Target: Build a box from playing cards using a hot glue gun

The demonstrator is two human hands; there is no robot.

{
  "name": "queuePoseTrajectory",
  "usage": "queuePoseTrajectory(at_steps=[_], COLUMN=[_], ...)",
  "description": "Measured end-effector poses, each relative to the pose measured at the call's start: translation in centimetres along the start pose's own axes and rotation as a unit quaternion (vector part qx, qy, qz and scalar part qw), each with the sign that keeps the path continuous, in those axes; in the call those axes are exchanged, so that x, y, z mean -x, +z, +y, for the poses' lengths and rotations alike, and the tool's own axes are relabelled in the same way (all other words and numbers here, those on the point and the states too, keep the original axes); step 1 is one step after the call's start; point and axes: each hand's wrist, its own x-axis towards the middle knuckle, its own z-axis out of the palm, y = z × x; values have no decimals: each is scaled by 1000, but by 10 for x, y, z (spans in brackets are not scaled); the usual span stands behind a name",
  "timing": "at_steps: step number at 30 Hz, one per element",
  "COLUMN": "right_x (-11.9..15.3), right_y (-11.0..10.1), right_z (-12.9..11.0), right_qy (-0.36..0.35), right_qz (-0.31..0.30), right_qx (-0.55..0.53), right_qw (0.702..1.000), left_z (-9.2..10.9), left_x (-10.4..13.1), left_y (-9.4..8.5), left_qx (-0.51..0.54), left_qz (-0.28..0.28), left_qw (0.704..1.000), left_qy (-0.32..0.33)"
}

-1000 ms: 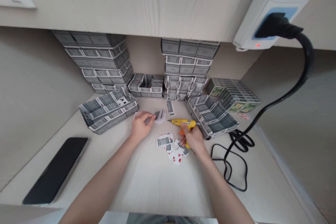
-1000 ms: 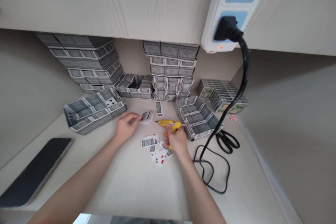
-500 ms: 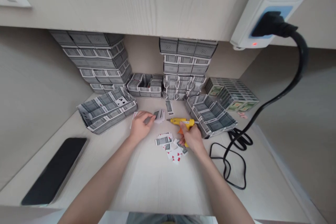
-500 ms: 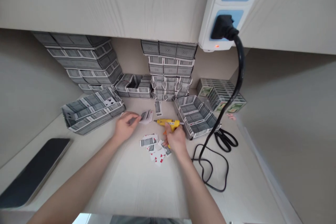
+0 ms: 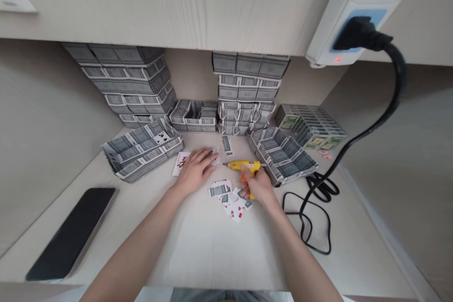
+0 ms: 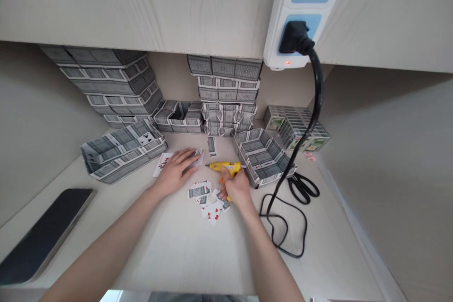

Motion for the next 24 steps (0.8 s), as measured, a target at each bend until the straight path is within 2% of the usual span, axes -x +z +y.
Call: queuePoseTrajectory(at_steps=[4, 8, 12, 17, 24], right_x=[2, 4, 7, 9, 9], right_y=[0, 0, 3, 2, -1], right_z=[-1, -4, -7, -8, -6], right_qy=[-20, -21, -40, -52, -35], right_qz=[41, 3, 51, 70, 31], right_qx=[40, 43, 84, 120, 105], right_qw=[998, 999, 994, 989, 993], left_z=[1, 2, 4, 3, 3], left_x=[0, 0, -1, 0, -1], left_y=[1, 0, -3, -2, -1], left_qx=[10, 28, 57, 75, 85], left_qz=[23, 36, 41, 46, 50], left_qw=[1000, 999, 997, 995, 994], left_qy=[-17, -26, -32, -40, -41])
